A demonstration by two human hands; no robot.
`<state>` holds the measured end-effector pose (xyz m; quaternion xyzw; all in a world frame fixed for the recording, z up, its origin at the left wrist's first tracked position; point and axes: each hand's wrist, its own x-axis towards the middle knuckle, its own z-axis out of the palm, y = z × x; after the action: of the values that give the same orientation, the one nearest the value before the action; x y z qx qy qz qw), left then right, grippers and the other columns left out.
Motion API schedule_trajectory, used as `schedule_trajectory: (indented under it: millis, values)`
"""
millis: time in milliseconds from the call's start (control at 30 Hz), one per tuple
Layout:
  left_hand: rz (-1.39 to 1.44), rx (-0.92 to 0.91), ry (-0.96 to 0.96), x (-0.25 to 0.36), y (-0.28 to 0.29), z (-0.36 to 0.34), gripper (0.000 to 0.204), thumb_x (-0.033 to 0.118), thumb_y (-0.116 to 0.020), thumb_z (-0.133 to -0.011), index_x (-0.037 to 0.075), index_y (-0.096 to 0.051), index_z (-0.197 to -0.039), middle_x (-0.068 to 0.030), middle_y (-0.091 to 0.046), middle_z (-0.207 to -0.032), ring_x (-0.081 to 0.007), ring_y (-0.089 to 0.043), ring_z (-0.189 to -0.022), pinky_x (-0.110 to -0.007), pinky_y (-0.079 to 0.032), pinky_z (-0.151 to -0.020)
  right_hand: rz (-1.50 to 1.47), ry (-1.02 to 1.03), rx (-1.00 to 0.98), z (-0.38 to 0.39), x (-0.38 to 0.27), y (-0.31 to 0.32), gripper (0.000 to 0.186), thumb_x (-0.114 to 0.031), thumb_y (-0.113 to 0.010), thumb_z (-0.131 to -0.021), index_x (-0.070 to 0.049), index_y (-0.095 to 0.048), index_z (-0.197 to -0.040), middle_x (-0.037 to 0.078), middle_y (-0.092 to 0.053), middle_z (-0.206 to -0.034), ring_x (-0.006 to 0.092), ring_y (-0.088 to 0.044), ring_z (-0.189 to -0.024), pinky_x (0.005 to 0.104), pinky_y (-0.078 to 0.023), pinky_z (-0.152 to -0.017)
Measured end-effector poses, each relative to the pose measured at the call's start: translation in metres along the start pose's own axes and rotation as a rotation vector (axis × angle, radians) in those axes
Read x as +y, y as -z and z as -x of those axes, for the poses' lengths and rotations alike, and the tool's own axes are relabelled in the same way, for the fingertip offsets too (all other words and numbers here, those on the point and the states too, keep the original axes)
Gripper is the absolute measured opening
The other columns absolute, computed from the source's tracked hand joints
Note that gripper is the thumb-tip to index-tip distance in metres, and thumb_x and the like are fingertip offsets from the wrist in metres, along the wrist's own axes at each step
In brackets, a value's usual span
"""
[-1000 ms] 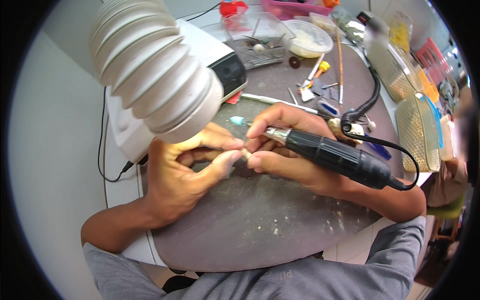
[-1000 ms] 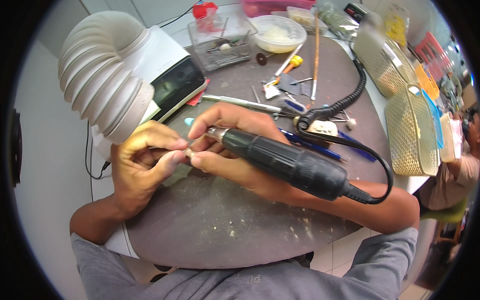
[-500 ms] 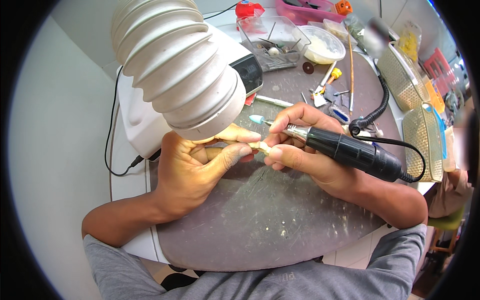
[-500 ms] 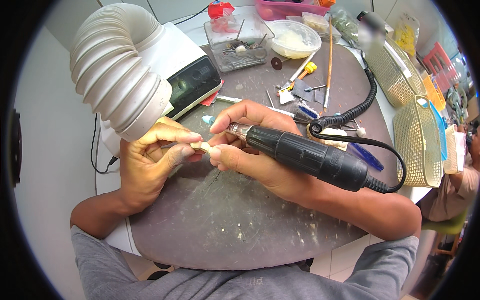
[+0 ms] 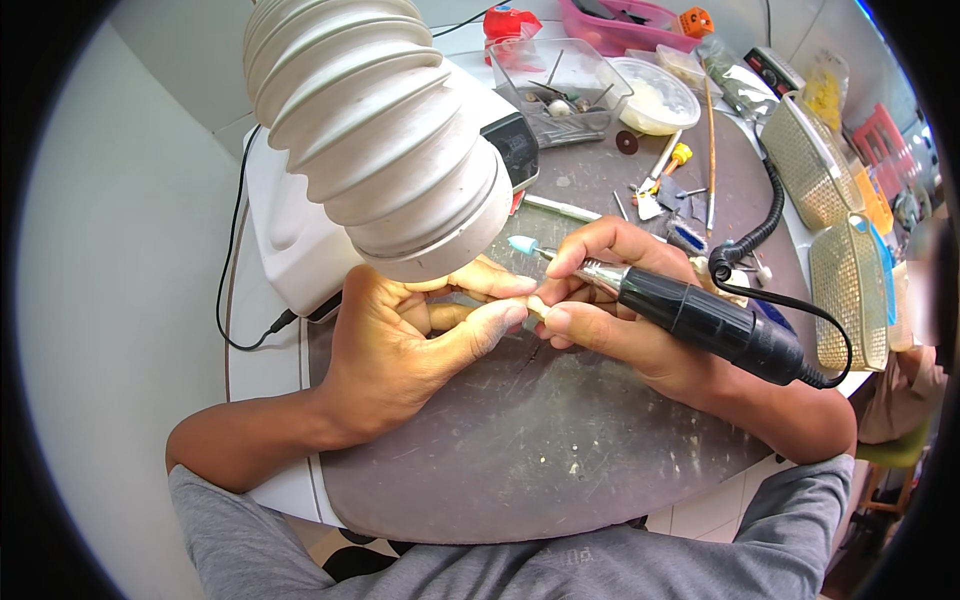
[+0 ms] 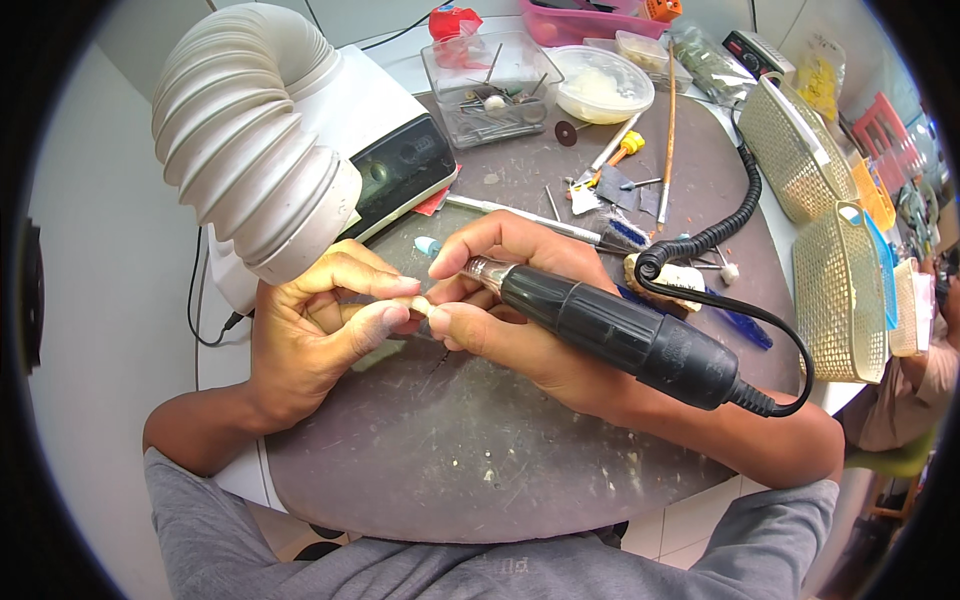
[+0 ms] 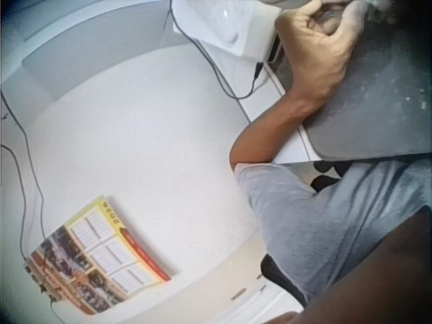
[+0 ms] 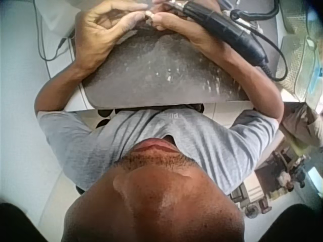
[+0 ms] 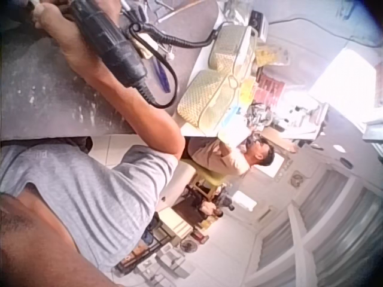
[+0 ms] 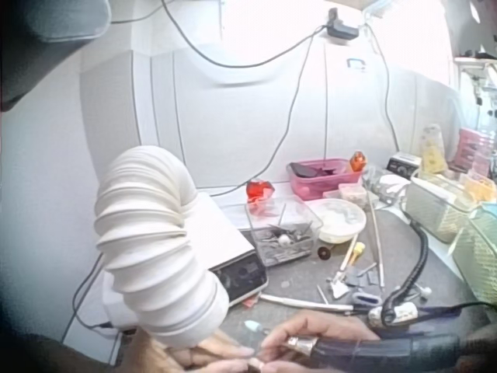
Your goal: The person uses a rotary tool to finish and polish a dental bridge, holding the bridge by hand and moving it against the rotating tip while working under a ventilation hood.
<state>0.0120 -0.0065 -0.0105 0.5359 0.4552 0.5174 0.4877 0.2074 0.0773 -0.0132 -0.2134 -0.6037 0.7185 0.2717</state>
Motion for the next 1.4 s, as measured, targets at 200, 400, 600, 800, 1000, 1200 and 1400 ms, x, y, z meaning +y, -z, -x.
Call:
schedule_trajectory:
  millis: [200, 400, 600, 800, 1000, 1200, 1400]
  values:
    - [-0.007, 0.002, 0.002, 0.0, 0.0, 0.001, 0.017, -0.002, -0.059, -0.09, -0.001, -0.065, -0.106, -0.0106, -0.059, -0.104, -0.0185, -0.063, -0.097, -0.031, -0.058, -0.086, 0.018, -0.076, -0.022, 0.001, -0.006, 0.004, 0.023, -0.001, -0.064, -0.087, -0.003, -0.051, -0.107, 0.006, -0.061, -0.094, 0.0116, -0.062, -0.084, 0.0246, -0.051, -0.073]
    - [-0.017, -0.001, 0.004, 0.005, -0.002, 0.0, 0.019, -0.004, -0.059, -0.089, -0.001, -0.064, -0.106, -0.011, -0.059, -0.103, -0.0179, -0.062, -0.1, -0.029, -0.056, -0.088, -0.036, -0.075, 0.004, 0.001, -0.004, 0.003, 0.021, -0.004, -0.064, -0.088, -0.002, -0.052, -0.106, 0.006, -0.063, -0.091, 0.0103, -0.062, -0.082, 0.0232, -0.052, -0.07]
    - [0.024, -0.076, -0.003, 0.002, 0.001, -0.004, 0.021, 0.0, -0.06, -0.09, -0.002, -0.06, -0.11, -0.0105, -0.058, -0.103, -0.0174, -0.06, -0.103, -0.03, -0.053, -0.09, -0.017, -0.115, 0.0, 0.003, -0.011, 0.001, 0.021, -0.008, -0.065, -0.089, -0.001, -0.056, -0.106, 0.006, -0.064, -0.09, 0.0094, -0.063, -0.082, 0.0219, -0.052, -0.069]
    - [0.264, -0.031, 0.186, 0.003, 0.001, -0.004, 0.026, 0.011, -0.058, -0.094, 0.001, -0.054, -0.118, -0.0115, -0.06, -0.106, -0.02, -0.06, -0.104, -0.031, -0.053, -0.087, 0.359, 0.192, 0.133, 0.008, -0.015, 0.0, 0.033, -0.027, -0.061, -0.092, -0.003, -0.061, -0.115, 0.006, -0.061, -0.086, 0.0108, -0.059, -0.076, 0.0234, -0.049, -0.066]
    - [0.502, -0.04, 0.452, 0.014, 0.004, -0.001, 0.028, 0.012, -0.055, -0.096, -0.001, -0.051, -0.121, -0.0104, -0.059, -0.106, -0.0172, -0.061, -0.098, -0.029, -0.054, -0.083, 0.921, 0.767, -0.068, 0.004, -0.021, 0.031, 0.037, -0.026, -0.06, -0.089, 0.003, -0.058, -0.111, 0.013, -0.059, -0.08, 0.0196, -0.06, -0.07, 0.0306, -0.049, -0.064]
    - [0.566, -0.056, 0.512, 0.015, 0.006, -0.002, 0.032, 0.017, -0.054, -0.097, -0.003, -0.051, -0.122, -0.0084, -0.059, -0.103, -0.0108, -0.058, -0.083, -0.022, -0.049, -0.071, 0.661, 0.751, -0.051, 0.004, 0.002, 0.024, 0.034, -0.016, -0.072, -0.082, 0.003, -0.046, -0.095, 0.015, -0.059, -0.077, 0.0271, -0.066, -0.074, 0.0352, -0.056, -0.069]
    - [0.52, -0.062, 0.522, 0.014, 0.008, -0.003, 0.036, 0.019, -0.056, -0.096, -0.005, -0.052, -0.122, -0.008, -0.059, -0.102, -0.0094, -0.057, -0.08, -0.021, -0.048, -0.072, 0.642, 0.73, -0.06, 0.002, 0.002, 0.023, 0.035, -0.012, -0.077, -0.077, 0.001, -0.051, -0.095, 0.015, -0.061, -0.078, 0.0292, -0.069, -0.079, 0.0327, -0.056, -0.069]
